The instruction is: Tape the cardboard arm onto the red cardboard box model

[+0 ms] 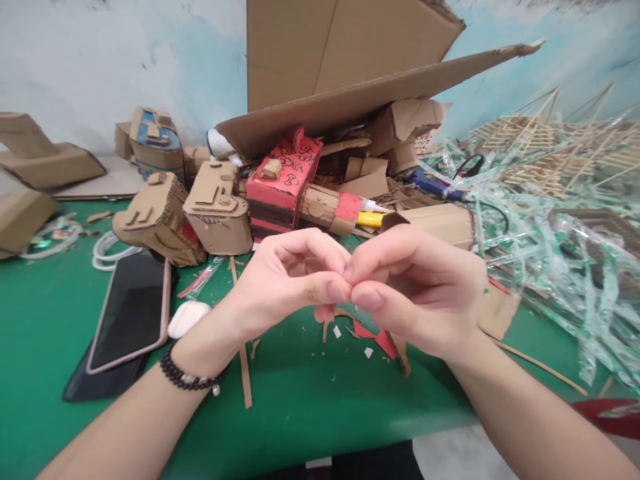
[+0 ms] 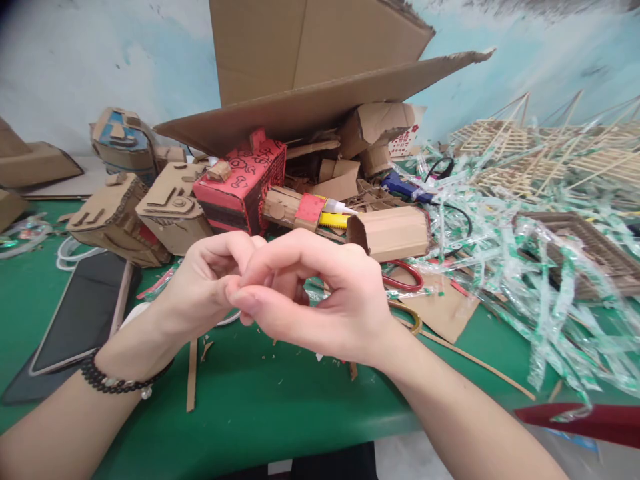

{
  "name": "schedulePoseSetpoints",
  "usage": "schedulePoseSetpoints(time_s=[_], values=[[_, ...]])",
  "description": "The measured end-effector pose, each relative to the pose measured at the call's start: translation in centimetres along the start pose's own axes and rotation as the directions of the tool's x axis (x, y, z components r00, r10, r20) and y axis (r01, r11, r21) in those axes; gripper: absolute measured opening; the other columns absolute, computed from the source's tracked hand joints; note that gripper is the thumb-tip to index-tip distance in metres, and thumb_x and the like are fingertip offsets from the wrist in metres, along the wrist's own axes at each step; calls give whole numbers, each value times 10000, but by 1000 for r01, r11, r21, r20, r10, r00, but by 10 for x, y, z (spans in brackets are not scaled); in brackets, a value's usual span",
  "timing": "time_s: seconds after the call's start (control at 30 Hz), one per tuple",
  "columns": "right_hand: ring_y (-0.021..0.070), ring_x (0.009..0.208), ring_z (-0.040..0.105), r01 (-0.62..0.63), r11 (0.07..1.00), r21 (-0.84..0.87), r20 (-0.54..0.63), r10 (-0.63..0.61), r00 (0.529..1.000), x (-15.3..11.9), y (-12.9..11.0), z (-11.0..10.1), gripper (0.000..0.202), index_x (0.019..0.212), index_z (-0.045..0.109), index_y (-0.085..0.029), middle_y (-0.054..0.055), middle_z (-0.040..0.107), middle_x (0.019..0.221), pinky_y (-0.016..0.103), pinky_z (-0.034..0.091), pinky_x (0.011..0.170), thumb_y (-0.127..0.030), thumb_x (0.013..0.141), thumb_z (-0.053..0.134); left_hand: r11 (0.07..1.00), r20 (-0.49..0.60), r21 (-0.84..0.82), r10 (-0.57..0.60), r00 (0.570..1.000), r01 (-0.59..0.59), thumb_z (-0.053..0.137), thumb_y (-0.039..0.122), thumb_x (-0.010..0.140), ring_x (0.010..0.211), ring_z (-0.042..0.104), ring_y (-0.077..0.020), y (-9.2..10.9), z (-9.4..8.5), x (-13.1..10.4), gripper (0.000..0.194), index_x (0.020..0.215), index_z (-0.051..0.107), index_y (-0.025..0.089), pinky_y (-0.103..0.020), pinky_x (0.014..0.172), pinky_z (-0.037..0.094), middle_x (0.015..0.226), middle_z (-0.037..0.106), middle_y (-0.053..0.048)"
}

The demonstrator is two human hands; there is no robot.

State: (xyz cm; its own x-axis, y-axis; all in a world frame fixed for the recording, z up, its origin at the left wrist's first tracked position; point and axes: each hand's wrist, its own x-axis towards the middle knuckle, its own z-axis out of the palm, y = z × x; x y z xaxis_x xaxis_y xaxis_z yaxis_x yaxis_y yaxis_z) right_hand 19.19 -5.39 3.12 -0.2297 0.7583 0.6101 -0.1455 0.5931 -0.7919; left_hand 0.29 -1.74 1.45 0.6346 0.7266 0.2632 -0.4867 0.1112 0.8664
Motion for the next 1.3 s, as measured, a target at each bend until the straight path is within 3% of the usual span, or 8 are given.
schedulePoseSetpoints(time_s=[0.33,0.5,0.77,1.03,1.2,1.3], values=[[125,505,697,-107,993,52,2,107,994,-1,0,1,184,900,735,-238,-25,769,676,229,563,470,-379,969,831,1000,22,-17,-4,1000,5,927,287,876,605,724,-70,-3,-2,-1,163,906,810,178,-147,598,620,896,771,17],[128,504,691,-84,995,50,-19,85,996,-2,1,2,183,886,713,-240,-38,754,644,243,581,505,-341,950,852,999,29,-34,-41,999,42,948,319,846,617,730,-74,-3,-1,1,229,900,788,163,-140,593,618,881,764,15],[81,443,596,-8,1000,8,-57,9,998,2,-2,3,197,829,705,-229,-60,690,580,202,475,435,-300,974,818,999,48,6,-47,998,46,949,432,837,614,714,-84,0,-1,-1,348,911,753,155,-174,592,610,876,750,4],[92,453,620,-38,999,-6,-26,38,999,-1,-1,1,173,881,718,-222,-32,748,651,215,477,435,-333,990,795,995,-35,67,-67,997,69,971,556,719,600,698,-132,2,4,-2,492,821,700,159,-257,597,601,775,725,9],[80,432,567,-9,999,-40,-53,7,999,-3,0,1,111,929,730,-253,-61,749,674,223,479,425,-243,946,839,995,-24,75,-68,997,70,968,549,759,578,675,-124,0,2,-2,473,854,700,171,-247,579,579,746,703,15],[107,494,621,11,991,-137,-42,-17,999,-4,-2,2,106,910,720,-273,-56,728,670,243,517,456,-244,973,801,996,0,80,-39,999,39,957,527,800,609,690,-123,-2,0,-1,447,854,692,171,-227,569,568,803,710,6]])
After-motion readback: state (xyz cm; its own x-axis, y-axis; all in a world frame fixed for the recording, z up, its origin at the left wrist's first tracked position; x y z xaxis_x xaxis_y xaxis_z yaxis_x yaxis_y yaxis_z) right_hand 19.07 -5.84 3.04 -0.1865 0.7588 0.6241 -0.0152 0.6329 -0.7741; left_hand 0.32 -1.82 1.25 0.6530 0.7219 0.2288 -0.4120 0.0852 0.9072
